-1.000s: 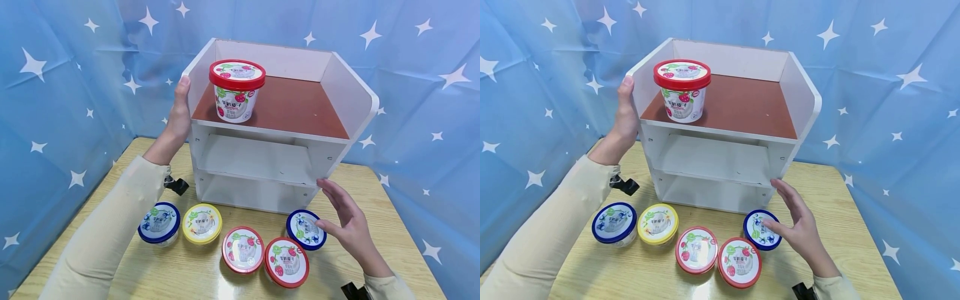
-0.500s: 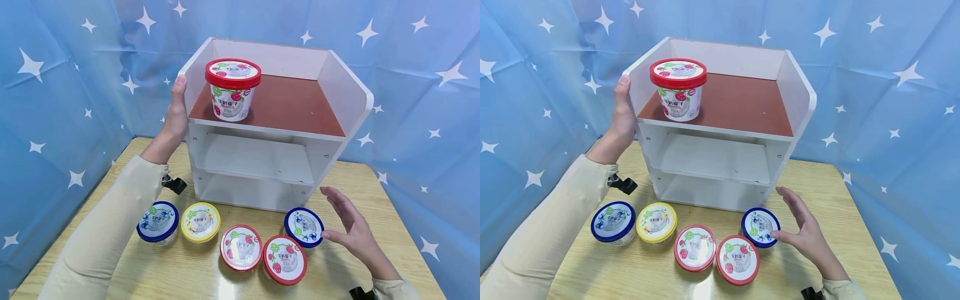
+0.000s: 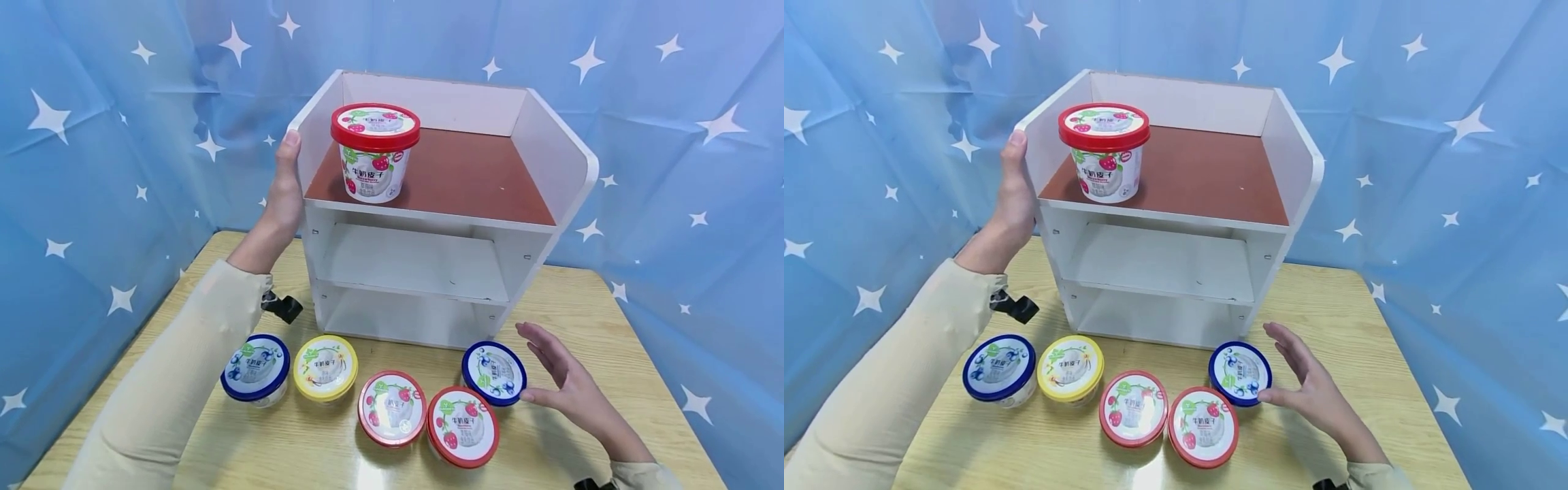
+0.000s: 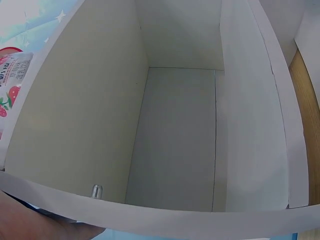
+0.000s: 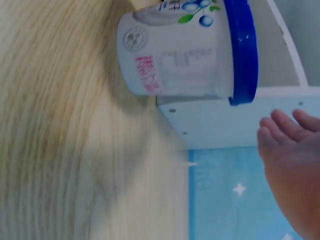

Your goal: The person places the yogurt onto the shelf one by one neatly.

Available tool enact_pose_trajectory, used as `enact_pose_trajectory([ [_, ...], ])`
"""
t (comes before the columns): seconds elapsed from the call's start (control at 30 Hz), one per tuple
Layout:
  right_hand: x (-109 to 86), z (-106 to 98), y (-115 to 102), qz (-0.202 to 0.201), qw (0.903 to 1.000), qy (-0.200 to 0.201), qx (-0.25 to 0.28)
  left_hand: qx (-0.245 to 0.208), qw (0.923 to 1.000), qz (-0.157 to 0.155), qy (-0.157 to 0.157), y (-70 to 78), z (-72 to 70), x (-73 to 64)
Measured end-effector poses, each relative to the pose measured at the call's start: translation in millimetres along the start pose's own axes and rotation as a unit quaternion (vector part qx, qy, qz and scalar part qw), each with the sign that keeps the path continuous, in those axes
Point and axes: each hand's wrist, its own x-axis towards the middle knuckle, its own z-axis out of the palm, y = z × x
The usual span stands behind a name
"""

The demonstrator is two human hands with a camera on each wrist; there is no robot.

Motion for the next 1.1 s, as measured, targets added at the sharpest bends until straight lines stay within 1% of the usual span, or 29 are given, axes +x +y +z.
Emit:
enact_pose_trajectory([
  [0.17,-1.5,-0.2,6.7,0.046,0.9984,-0.028,-0.018,0.005,1.0000,0.004,0.002,-1.1,-0.2,0.0],
  [0.27,-2.1,-1.2,11.2,0.076,0.9962,-0.041,-0.014,0.009,0.9999,0.006,0.001,-1.4,0.1,0.8],
  [0.43,-4.3,-2.7,21.3,0.102,0.9929,-0.061,-0.003,0.005,1.0000,0.004,0.000,-1.5,-0.5,0.5],
  [0.57,-6.1,-2.1,28.2,0.119,0.9908,-0.065,0.001,0.006,1.0000,0.003,-0.001,-2.4,-0.6,-0.7],
  [0.7,-8.4,0.7,32.4,0.142,0.9878,-0.065,-0.010,0.004,1.0000,0.006,-0.002,-2.5,-0.1,-0.3],
  [0.83,-8.5,5.3,34.9,0.161,0.9847,-0.063,-0.024,0.011,0.9999,0.002,0.002,-2.0,-0.8,0.1],
  [0.97,-6.1,8.2,35.7,0.190,0.9784,-0.071,-0.042,0.019,0.9998,-0.001,0.005,-2.2,-1.3,-0.2],
  [1.1,-4.8,10.0,37.6,0.216,0.9719,-0.082,-0.044,0.010,0.9999,0.006,-0.001,-3.4,-1.0,0.3],
])
